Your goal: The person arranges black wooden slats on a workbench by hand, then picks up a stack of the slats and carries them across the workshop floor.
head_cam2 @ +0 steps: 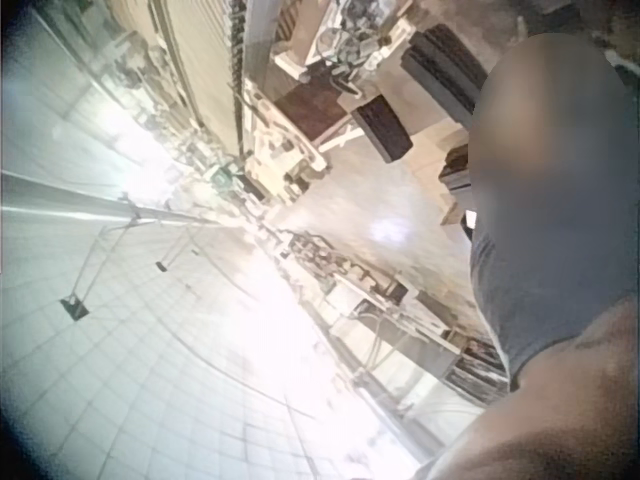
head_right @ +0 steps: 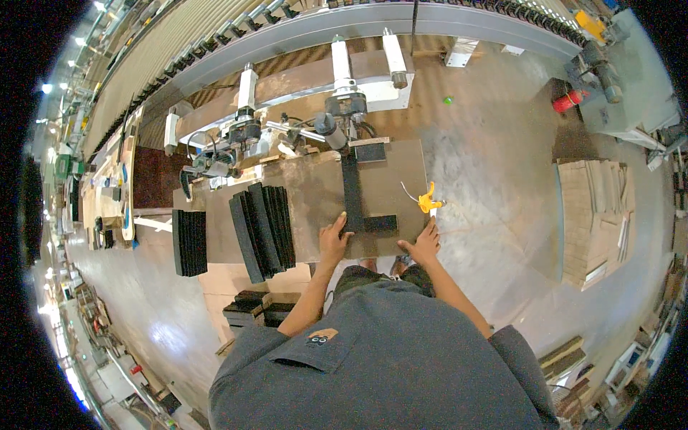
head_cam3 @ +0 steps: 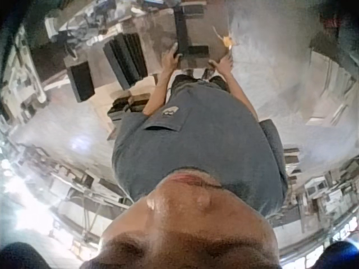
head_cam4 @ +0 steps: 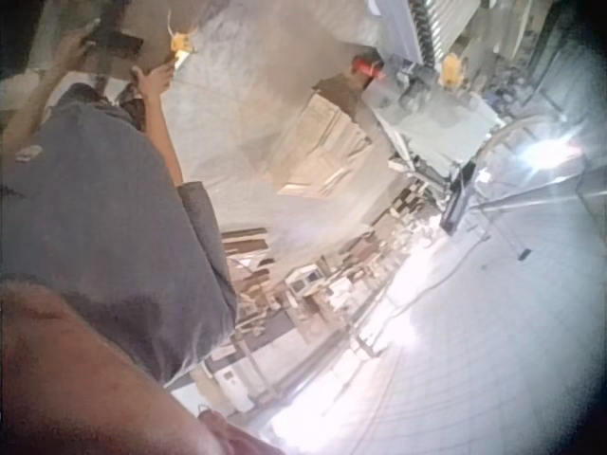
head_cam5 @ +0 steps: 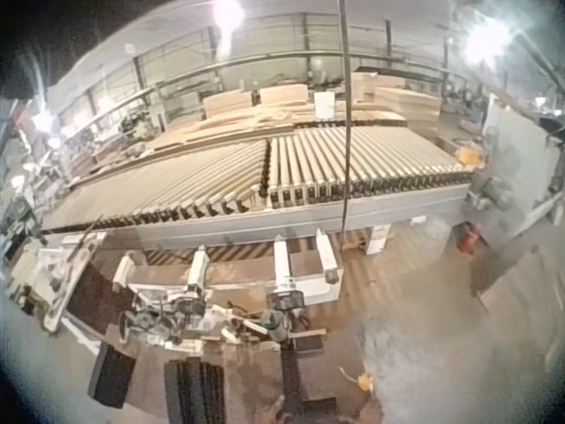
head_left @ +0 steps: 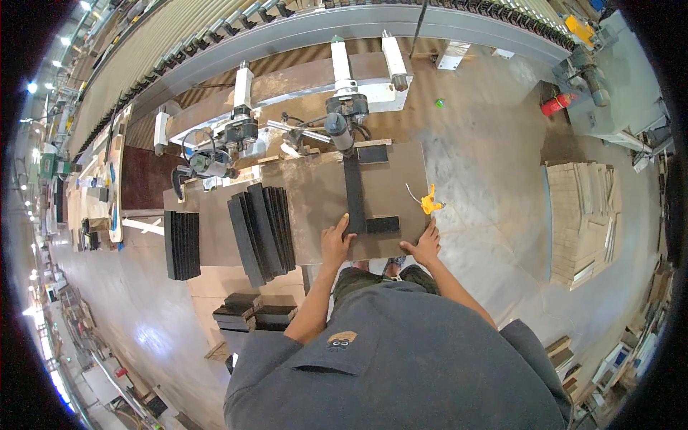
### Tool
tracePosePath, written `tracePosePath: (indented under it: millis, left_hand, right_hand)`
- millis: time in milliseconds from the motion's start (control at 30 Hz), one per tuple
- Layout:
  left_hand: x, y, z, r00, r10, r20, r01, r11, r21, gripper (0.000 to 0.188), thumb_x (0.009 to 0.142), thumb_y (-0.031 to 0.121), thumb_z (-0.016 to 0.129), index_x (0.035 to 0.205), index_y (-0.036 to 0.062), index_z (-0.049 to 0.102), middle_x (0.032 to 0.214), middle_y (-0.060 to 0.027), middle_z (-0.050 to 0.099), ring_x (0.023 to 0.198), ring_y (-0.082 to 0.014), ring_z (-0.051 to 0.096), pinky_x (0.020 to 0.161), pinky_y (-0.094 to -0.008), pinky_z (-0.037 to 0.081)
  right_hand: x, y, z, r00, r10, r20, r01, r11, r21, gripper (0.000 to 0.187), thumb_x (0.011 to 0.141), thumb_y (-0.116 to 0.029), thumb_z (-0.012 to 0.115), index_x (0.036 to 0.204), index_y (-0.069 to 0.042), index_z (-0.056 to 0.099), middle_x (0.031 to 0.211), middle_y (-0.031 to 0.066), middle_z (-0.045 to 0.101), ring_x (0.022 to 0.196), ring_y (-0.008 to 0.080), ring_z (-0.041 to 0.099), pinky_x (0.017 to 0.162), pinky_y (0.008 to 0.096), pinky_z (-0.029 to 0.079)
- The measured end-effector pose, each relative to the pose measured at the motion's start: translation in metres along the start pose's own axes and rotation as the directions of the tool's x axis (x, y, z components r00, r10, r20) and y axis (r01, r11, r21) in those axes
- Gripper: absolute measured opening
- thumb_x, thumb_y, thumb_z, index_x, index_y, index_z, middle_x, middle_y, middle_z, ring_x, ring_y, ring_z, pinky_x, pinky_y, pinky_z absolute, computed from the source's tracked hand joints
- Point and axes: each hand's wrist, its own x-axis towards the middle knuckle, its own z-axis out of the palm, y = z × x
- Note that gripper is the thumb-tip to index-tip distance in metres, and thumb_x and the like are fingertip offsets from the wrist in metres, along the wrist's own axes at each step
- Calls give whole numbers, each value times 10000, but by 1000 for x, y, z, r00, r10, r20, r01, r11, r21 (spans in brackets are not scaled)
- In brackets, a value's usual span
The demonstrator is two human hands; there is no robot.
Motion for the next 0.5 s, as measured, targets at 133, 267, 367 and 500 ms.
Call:
tracePosePath:
  millis: [133, 267, 367, 500]
  left_hand:
    - [4, -4, -1, 1000, 28, -2, -28, 1000, -7, 729, 857, 274, 850, 1524, 140, 588, 896, -127, 694, 817, -334, 629, 814, -459, 463]
    - [3, -7, 2, 1000, -2, 24, 2, 1000, -1, 738, 856, 260, 854, 1532, 143, 584, 886, -141, 681, 815, -343, 623, 811, -463, 459]
    - [-1, -11, 5, 999, -5, 37, 6, 1000, -19, 741, 849, 239, 860, 1533, 149, 588, 875, -136, 670, 814, -340, 618, 817, -462, 461]
    - [1, -7, -1, 995, -22, 94, 17, 999, 47, 734, 892, 267, 847, 1558, 137, 566, 967, -149, 707, 858, -356, 636, 844, -467, 464]
  right_hand:
    - [3, -1, 3, 1000, 8, -7, -8, 1000, 1, 1557, 662, -723, 900, 1703, -57, -48, 1694, 305, 216, 1505, 530, 297, 1160, 707, 297]
    - [6, 2, 4, 1000, 6, -17, -6, 1000, -2, 1561, 657, -732, 901, 1709, -84, -54, 1682, 308, 226, 1505, 530, 293, 1156, 709, 296]
    - [4, 3, 6, 1000, 10, -22, -11, 1000, -10, 1558, 663, -708, 911, 1711, -100, -69, 1676, 310, 232, 1501, 525, 298, 1154, 705, 300]
    - [3, 0, 0, 999, -17, -32, 17, 1000, 4, 1554, 673, -658, 929, 1711, -106, -89, 1671, 309, 238, 1502, 521, 295, 1160, 703, 296]
